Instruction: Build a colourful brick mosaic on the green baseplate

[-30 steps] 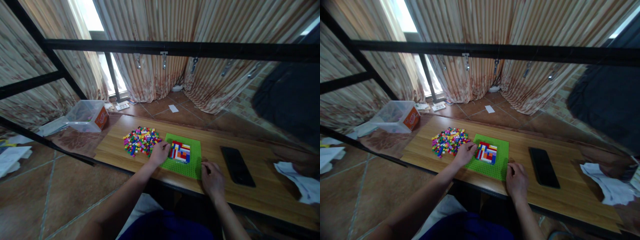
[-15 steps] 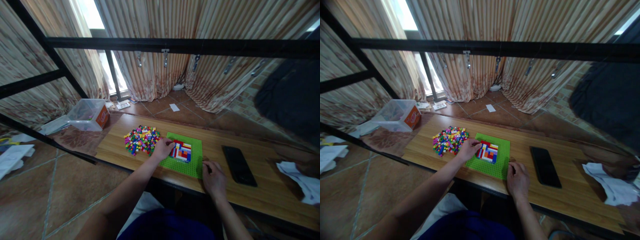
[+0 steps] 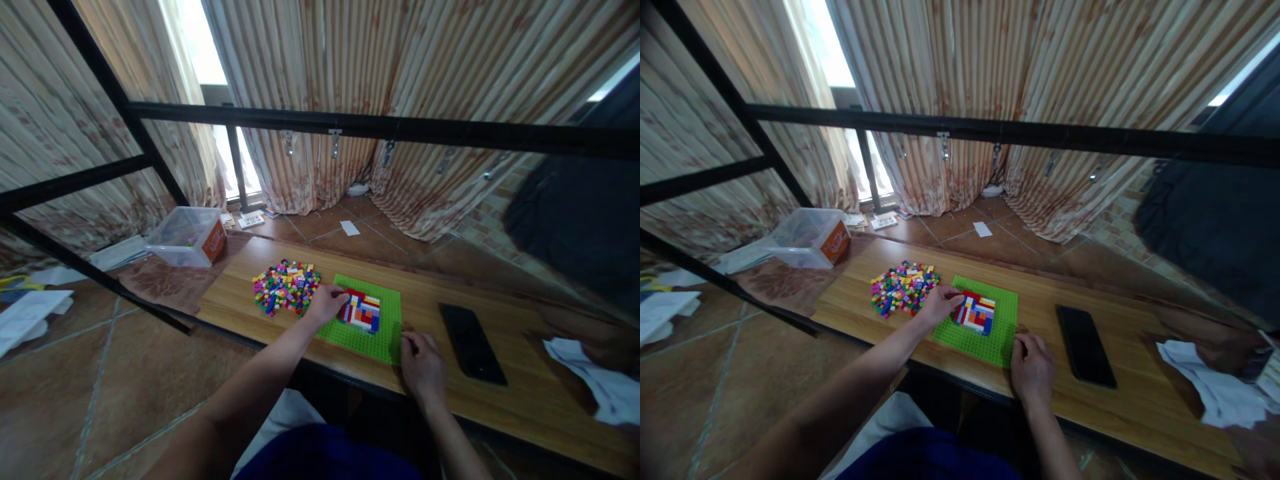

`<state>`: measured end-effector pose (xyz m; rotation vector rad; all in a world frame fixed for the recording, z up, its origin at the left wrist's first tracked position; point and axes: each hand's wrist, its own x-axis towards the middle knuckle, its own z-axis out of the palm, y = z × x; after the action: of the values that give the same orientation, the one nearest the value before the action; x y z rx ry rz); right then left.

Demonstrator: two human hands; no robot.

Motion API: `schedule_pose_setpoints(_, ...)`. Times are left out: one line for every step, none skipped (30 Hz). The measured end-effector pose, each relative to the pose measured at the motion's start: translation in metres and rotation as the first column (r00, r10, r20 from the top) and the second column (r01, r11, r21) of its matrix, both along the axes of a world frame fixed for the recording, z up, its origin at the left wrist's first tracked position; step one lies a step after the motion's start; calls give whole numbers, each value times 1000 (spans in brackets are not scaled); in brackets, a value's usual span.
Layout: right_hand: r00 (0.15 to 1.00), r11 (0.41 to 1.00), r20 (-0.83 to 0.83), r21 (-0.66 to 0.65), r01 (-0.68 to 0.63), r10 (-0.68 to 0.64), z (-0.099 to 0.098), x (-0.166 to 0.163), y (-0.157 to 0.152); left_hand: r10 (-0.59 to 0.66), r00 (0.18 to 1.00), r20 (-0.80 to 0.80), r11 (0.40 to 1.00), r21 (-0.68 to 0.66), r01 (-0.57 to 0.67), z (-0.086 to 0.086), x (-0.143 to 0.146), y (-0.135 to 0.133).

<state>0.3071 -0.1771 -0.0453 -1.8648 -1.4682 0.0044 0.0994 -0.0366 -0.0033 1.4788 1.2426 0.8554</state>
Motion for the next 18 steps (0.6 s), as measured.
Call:
schedule_pose_setpoints(1000,1000,-1,1,1,-1,0,-1,0,7,999,38,1000,4,-7,4,-3,-1)
schedule_pose_setpoints(1000,1000,0,0,0,0,1,-1,0,18,996,82,1000,16,-20,8,-8,-3)
schedule_pose_setpoints(1000,1000,0,-3,-1,1,1,-2,0,39,992,123,998,34,-43,13,-14,-5)
schedule_pose_setpoints(1000,1000,0,-7,0,0,1,-2,0,57,987,151,996,59,-67,17,-21,-7)
schedule_pose_setpoints(1000,1000,-1,-14,2,-2,1,-1,0,68,984,163,992,95,-84,21,-30,-10)
schedule_pose_setpoints(1000,1000,-4,-24,9,-9,1,0,0,82,984,157,986,128,-103,24,-40,-12)
schedule_pose_setpoints(1000,999,-8,-36,16,-16,1,1,0,101,983,156,981,151,-124,27,-52,-15)
schedule_pose_setpoints(1000,999,-12,-50,21,-21,2,3,0,124,981,148,975,163,-148,28,-66,-19)
schedule_pose_setpoints(1000,998,-16,-61,26,-27,3,4,1,156,979,132,968,179,-178,28,-80,-23)
schedule_pose_setpoints(999,997,-16,-69,31,-33,5,4,1,201,973,110,955,198,-220,27,-95,-27)
schedule_pose_setpoints(999,997,-10,-67,33,-34,8,2,2,258,961,96,938,215,-273,24,-110,-32)
schedule_pose_setpoints(1000,998,0,-54,27,-27,11,-1,2,326,941,90,917,214,-337,22,-124,-37)
schedule_pose_setpoints(1000,1000,10,-29,10,-10,15,-8,2,380,923,67,899,209,-385,19,-138,-43)
schedule_pose_setpoints(1000,1000,20,-1,-23,24,18,-17,1,432,902,24,880,208,-427,16,-150,-48)
schedule_pose_setpoints(997,997,23,30,-73,73,22,-27,1,459,887,-46,873,206,-441,13,-160,-54)
schedule_pose_setpoints(991,990,21,46,-130,129,24,-40,0,478,871,-111,868,212,-449,11,-168,-60)
schedule_pose_setpoints(978,978,22,41,-207,206,25,-53,-1,479,861,-171,870,222,-440,9,-174,-65)
schedule_pose_setpoints(959,958,36,38,-284,282,25,-65,-2,467,855,-226,878,236,-417,8,-178,-69)
